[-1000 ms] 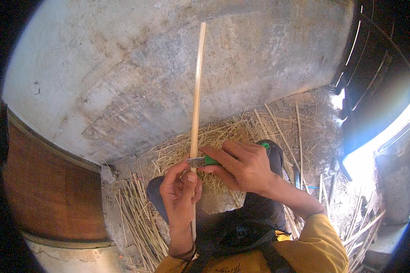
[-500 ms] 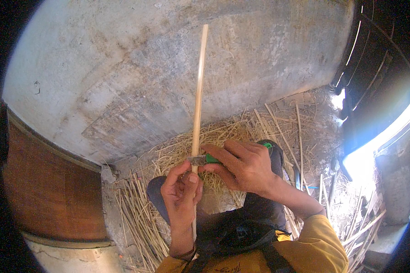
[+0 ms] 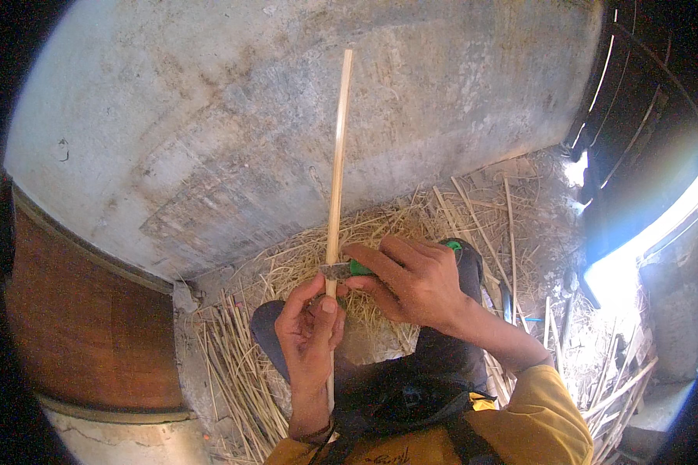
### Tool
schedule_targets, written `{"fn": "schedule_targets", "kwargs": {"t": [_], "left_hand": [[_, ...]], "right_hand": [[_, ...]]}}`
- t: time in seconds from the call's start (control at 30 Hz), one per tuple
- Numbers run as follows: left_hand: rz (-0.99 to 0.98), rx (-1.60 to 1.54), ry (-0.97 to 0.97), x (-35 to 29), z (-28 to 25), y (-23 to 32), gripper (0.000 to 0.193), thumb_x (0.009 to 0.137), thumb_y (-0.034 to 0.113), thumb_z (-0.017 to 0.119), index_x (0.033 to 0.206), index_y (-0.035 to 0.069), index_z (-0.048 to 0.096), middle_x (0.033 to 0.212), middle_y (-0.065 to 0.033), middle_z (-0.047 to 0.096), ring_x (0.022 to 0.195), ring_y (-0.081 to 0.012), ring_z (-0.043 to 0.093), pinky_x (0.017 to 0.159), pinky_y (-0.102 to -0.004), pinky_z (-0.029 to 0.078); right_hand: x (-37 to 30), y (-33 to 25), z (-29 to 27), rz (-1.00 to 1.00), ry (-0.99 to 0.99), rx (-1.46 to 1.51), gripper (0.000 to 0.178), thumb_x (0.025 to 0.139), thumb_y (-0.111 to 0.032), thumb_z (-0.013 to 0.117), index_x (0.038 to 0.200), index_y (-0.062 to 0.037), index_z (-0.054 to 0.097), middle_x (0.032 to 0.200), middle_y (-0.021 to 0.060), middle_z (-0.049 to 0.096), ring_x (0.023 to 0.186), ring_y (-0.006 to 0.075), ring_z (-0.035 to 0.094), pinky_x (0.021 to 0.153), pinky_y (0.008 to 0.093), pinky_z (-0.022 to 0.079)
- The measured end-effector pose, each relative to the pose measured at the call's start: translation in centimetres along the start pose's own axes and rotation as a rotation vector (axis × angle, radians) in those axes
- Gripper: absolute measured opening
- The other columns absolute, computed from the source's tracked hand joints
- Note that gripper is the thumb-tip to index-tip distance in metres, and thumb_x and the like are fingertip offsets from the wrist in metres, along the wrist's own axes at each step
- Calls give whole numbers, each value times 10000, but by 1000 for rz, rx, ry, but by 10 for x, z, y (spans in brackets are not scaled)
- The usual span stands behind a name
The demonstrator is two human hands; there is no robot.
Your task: The person shaves a piece of wood using a utility knife while sitting down. The person peels off thin layers of wood and then continues by shaving the end of a smaller wood piece.
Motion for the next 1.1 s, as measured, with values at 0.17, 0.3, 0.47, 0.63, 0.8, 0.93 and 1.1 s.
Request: {"fn": "schedule_targets", "kwargs": {"t": [0.17, 0.3, 0.47, 0.63, 0.8, 0.93, 1.1], "left_hand": [[-5, 9, 6, -1, 0, 1, 352, 1023, 123, 654, 1365, 61, 599, 1092, -116, 723, 607, -43, 498, 463, -197, 326], [-15, 13, 3, -2, 0, 0, 346, 1026, 105, 642, 1364, 48, 596, 1091, -111, 708, 602, -39, 482, 467, -195, 327], [-50, -21, -3, -3, 0, 0, 372, 1026, 95, 649, 1390, 38, 599, 1104, -68, 694, 716, -30, 525, 563, -197, 414], [-51, -9, 3, -4, 0, 1, 373, 1027, 106, 652, 1389, 34, 599, 1095, -58, 691, 729, -30, 525, 579, -196, 419], [-45, 16, 5, -5, -1, 2, 375, 1029, 121, 654, 1389, 36, 599, 1087, -50, 689, 736, -30, 527, 589, -195, 422], [-57, 21, 14, -6, -2, 2, 374, 1029, 122, 653, 1390, 39, 599, 1082, -51, 691, 729, -29, 526, 584, -195, 419], [-46, 35, 6, -8, -3, 1, 373, 1033, 114, 645, 1395, 41, 592, 1082, -58, 696, 709, -26, 521, 564, -195, 411]], "right_hand": [[0, 0, 1, 4, -6, -11, 427, 812, -342, 812, 1184, -149, 730, 723, 5, 545, 587, 191, 603, 502, 339, 477], [0, 1, 2, 9, -8, -7, 423, 813, -337, 814, 1184, -154, 728, 720, 5, 545, 586, 197, 603, 500, 345, 474], [-1, 2, 3, 14, -9, -4, 413, 812, -325, 818, 1177, -153, 728, 717, 5, 545, 586, 200, 603, 497, 348, 471], [1, 1, 2, 13, -13, -4, 398, 816, -317, 817, 1164, -145, 730, 715, 10, 546, 585, 204, 603, 494, 348, 469], [1, 1, 3, 12, -6, -2, 383, 820, -318, 813, 1152, -144, 734, 717, 12, 557, 584, 204, 608, 495, 346, 473], [2, 1, 2, 17, -10, -6, 374, 825, -323, 810, 1149, -152, 736, 719, 8, 566, 590, 203, 620, 498, 347, 478], [1, 1, 4, 12, -8, -14, 373, 825, -330, 809, 1150, -161, 737, 721, 7, 574, 595, 206, 629, 504, 348, 485]]}}
Point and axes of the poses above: each hand's wrist, its own x-axis towards the middle knuckle, its own z-axis out of the palm, y = z × x, the point moved 10 cm from there along x, towards the middle knuckle
